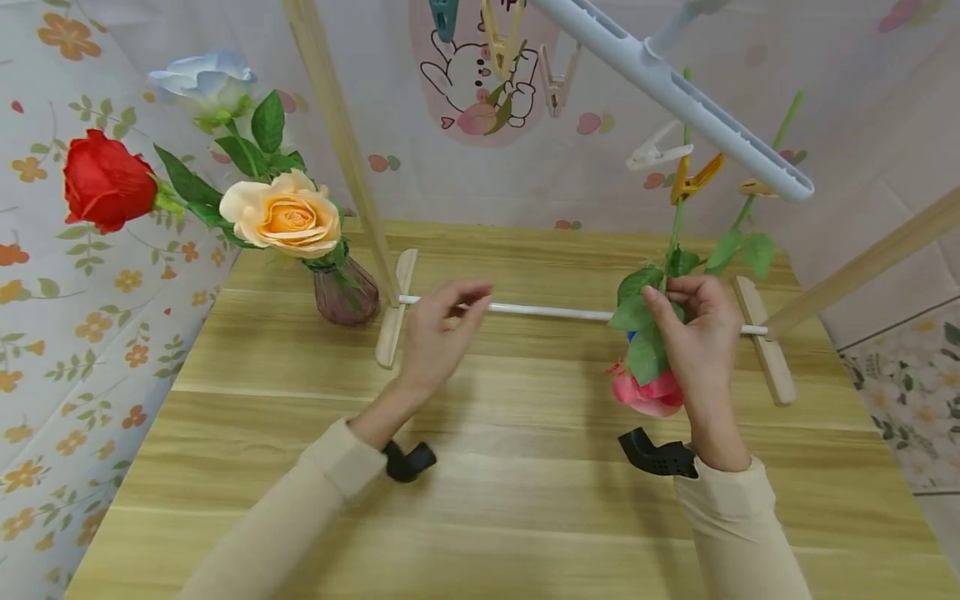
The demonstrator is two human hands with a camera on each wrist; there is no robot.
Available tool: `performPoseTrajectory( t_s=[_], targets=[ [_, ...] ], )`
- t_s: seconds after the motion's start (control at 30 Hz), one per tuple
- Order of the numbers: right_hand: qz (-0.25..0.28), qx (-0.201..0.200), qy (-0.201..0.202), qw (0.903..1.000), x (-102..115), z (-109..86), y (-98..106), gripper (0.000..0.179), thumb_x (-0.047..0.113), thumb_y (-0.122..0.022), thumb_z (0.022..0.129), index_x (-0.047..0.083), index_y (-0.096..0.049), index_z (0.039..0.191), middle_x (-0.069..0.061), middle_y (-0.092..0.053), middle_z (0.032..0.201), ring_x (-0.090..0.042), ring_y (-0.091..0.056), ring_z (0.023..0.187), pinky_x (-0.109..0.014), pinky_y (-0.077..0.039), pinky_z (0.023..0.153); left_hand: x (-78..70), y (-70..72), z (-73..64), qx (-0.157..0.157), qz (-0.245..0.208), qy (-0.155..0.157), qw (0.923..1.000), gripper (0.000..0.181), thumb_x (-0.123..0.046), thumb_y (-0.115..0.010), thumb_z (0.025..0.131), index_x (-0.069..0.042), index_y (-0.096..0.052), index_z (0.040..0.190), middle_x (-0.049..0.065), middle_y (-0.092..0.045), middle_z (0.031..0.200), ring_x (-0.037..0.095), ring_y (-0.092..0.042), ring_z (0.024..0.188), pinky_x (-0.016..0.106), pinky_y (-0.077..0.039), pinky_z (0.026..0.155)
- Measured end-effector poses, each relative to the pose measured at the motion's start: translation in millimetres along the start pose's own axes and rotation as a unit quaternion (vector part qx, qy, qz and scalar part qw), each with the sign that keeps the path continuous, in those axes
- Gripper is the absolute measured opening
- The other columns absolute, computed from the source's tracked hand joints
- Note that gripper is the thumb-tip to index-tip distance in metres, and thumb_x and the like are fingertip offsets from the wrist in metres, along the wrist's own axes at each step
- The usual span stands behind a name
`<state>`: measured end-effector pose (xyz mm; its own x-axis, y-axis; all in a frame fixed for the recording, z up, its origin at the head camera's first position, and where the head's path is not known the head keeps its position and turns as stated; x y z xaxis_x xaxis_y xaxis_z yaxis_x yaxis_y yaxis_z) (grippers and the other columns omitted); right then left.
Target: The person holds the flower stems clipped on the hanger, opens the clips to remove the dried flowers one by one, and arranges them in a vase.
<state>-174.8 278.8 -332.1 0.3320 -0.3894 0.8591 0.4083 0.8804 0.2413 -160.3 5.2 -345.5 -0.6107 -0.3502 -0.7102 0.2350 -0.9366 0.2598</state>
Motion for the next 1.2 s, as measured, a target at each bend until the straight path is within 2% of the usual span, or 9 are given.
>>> performPoseTrajectory(
  t_s=[0.13, 0.23, 0.33, 0.47, 0.67, 0.8, 0.93, 1.03, 1.2],
  targets=[
    [0.029, 0.018, -0.016, 0.9993, -1.7, -3.1, -7.6, 0.022, 0.000, -0.070, 0.086, 0.019, -0.059, 0.086, 0.027, -0.061, 0.078, 0.013, -0.062, 0.074, -0.005, -0.047, 0.060, -39.9, -59.6, 48.3, 0.102, -0.021, -0.026, 0.9942, 0.024, -0.009, -0.068, 0.091, 0.002, -0.068, 0.112, 0.015, -0.073, 0.102, 0.020, -0.070, 0.085, 0.013, -0.054, 0.073],
    [0.041, 0.029, -0.025, 0.9984, -2.3, -6.1, -12.0, 0.019, -0.001, -0.070, 0.086, 0.015, -0.059, 0.087, 0.027, -0.061, 0.076, 0.012, -0.062, 0.072, -0.006, -0.047, 0.059, -53.0, -88.8, 76.3, 0.126, 0.006, -0.005, 0.9920, 0.028, -0.017, -0.067, 0.093, -0.004, -0.067, 0.117, 0.009, -0.071, 0.105, 0.014, -0.070, 0.085, 0.008, -0.050, 0.073],
    [0.044, 0.033, -0.027, 0.9981, -1.8, -9.0, -14.1, 0.011, -0.002, -0.070, 0.086, 0.000, -0.060, 0.089, 0.028, -0.061, 0.073, 0.013, -0.061, 0.071, -0.007, -0.046, 0.057, -55.4, -108.0, 94.2, 0.134, 0.035, 0.026, 0.9900, 0.029, -0.021, -0.067, 0.094, -0.009, -0.065, 0.121, 0.004, -0.070, 0.105, 0.010, -0.068, 0.083, 0.007, -0.046, 0.072],
    [0.036, 0.035, -0.018, 0.9986, -1.0, -12.2, -13.9, 0.020, -0.001, -0.070, 0.086, -0.013, -0.057, 0.095, 0.029, -0.059, 0.074, 0.014, -0.060, 0.070, -0.007, -0.044, 0.056, -58.0, -122.2, 105.7, 0.136, 0.059, 0.045, 0.9879, 0.030, -0.024, -0.068, 0.093, -0.012, -0.064, 0.120, 0.001, -0.069, 0.102, 0.007, -0.066, 0.082, 0.007, -0.046, 0.073],
    [0.004, 0.025, 0.015, 0.9996, -0.4, -13.3, -10.4, 0.021, -0.001, -0.071, 0.085, -0.014, -0.058, 0.095, 0.024, -0.057, 0.081, 0.016, -0.058, 0.073, -0.006, -0.041, 0.056, -66.7, -136.1, 114.1, 0.140, 0.085, 0.061, 0.9846, 0.033, -0.031, -0.067, 0.093, -0.011, -0.056, 0.117, -0.001, -0.067, 0.103, 0.007, -0.062, 0.082, 0.009, -0.044, 0.070],
    [-0.031, 0.014, 0.044, 0.9984, 0.1, -13.1, -10.2, 0.021, -0.001, -0.072, 0.085, -0.013, -0.058, 0.096, 0.003, -0.062, 0.084, 0.020, -0.054, 0.076, -0.005, -0.037, 0.056, -72.0, -146.7, 118.2, 0.148, 0.108, 0.080, 0.9799, 0.038, -0.036, -0.066, 0.093, -0.012, -0.049, 0.118, -0.003, -0.065, 0.102, 0.006, -0.061, 0.084, 0.012, -0.043, 0.066],
    [-0.057, 0.006, 0.069, 0.9960, 1.6, -13.4, -13.4, 0.022, 0.000, -0.073, 0.084, -0.011, -0.057, 0.095, -0.021, -0.065, 0.087, 0.021, -0.051, 0.077, -0.003, -0.038, 0.061, -75.2, -154.4, 123.1, 0.138, 0.125, 0.095, 0.9779, 0.039, -0.038, -0.066, 0.092, -0.012, -0.046, 0.114, -0.003, -0.064, 0.100, 0.006, -0.062, 0.085, 0.014, -0.043, 0.063],
    [-0.077, -0.001, 0.072, 0.9944, 3.0, -12.9, -16.8, 0.023, 0.004, -0.073, 0.086, -0.009, -0.057, 0.096, -0.023, -0.066, 0.088, 0.009, -0.057, 0.077, -0.004, -0.039, 0.066, -77.0, -157.3, 128.1, 0.131, 0.131, 0.103, 0.9773, 0.041, -0.040, -0.067, 0.091, -0.012, -0.045, 0.110, -0.003, -0.063, 0.098, 0.006, -0.061, 0.080, 0.015, -0.042, 0.061],
    [-0.105, -0.015, 0.081, 0.9911, 5.7, -9.5, -17.5, 0.022, 0.008, -0.071, 0.088, -0.007, -0.057, 0.096, -0.021, -0.069, 0.087, -0.028, -0.069, 0.079, -0.007, -0.038, 0.068, -81.9, -162.0, 134.8, 0.141, 0.136, 0.108, 0.9746, 0.046, -0.048, -0.067, 0.089, -0.013, -0.044, 0.108, -0.005, -0.057, 0.092, 0.007, -0.053, 0.069, 0.016, -0.041, 0.057]
  ],
)
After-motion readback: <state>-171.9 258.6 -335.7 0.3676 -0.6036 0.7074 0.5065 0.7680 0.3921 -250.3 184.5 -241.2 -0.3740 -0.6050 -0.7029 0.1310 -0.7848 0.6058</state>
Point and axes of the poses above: each hand's wrist, its own z-axis towards the middle knuckle, its own y-axis out of the back of the hand, x = y × z, the point moved 3 cm from there along z, towards the middle knuckle
